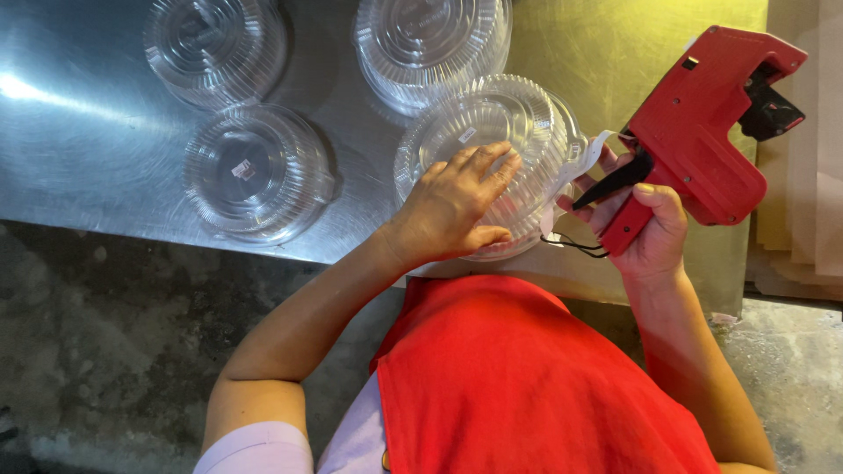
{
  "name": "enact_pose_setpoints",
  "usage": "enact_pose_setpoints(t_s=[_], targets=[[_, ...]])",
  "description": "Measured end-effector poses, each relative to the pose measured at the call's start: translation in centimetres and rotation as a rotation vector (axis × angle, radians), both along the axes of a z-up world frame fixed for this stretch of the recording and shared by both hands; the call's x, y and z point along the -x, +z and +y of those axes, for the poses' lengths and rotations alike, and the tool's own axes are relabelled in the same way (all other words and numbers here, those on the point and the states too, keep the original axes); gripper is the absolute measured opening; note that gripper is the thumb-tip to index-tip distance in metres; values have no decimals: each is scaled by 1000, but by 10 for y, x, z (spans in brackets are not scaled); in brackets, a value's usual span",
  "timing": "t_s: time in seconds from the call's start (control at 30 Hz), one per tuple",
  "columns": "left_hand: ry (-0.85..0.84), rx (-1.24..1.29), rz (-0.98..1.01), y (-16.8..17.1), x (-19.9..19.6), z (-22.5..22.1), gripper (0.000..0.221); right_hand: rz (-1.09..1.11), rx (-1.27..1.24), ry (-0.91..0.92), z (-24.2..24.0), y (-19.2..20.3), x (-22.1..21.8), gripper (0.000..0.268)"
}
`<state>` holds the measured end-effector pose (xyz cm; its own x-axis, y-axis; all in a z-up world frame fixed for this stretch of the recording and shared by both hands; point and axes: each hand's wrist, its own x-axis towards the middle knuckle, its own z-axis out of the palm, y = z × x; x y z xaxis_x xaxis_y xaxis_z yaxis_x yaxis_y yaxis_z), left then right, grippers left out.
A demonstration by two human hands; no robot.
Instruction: The person separates plastic containers and lids on a metal surface, then uses a red labeling tool to apply stickers to the lids.
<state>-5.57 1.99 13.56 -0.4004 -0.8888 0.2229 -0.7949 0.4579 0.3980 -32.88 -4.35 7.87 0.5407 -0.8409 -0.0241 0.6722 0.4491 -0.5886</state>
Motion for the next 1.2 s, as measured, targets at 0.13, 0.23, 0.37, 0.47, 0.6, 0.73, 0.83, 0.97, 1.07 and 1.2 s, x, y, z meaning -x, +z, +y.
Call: enact_pose_setpoints(t_s=[0.13, 0.23, 0.37, 0.47, 0.6, 0.73, 0.83, 0.97, 1.07, 1.2], targets=[[11, -31, 4, -6, 3, 1, 91, -17, 18, 13, -2, -5, 4, 42], [9, 10, -12, -23, 5, 3, 88, 39, -63, 0, -8, -25, 19, 55], [89, 10, -30, -66, -16, 0, 75, 988, -5, -155, -37, -82, 73, 49], [277, -40, 27, -102, -48, -3, 74, 1776, 259, -244, -51, -132, 114, 57], [549, -209, 316, -147, -81, -3, 90, 2293, 723, -451, -64, -177, 152, 74], [585, -395, 393, -165, -84, -6, 108, 2337, 665, -389, -84, -178, 177, 84], [577, -451, 440, -165, -80, -6, 111, 2406, 658, -404, -91, -165, 177, 81], [573, -490, 463, -152, -78, -10, 103, 2343, 1013, -360, -75, -123, 140, 56], [580, -564, 488, -145, -76, -11, 96, 1597, 956, -353, -47, -103, 74, 30], [605, -591, 500, -142, -76, -13, 95, 1518, 506, -74, -34, -89, 13, 34]])
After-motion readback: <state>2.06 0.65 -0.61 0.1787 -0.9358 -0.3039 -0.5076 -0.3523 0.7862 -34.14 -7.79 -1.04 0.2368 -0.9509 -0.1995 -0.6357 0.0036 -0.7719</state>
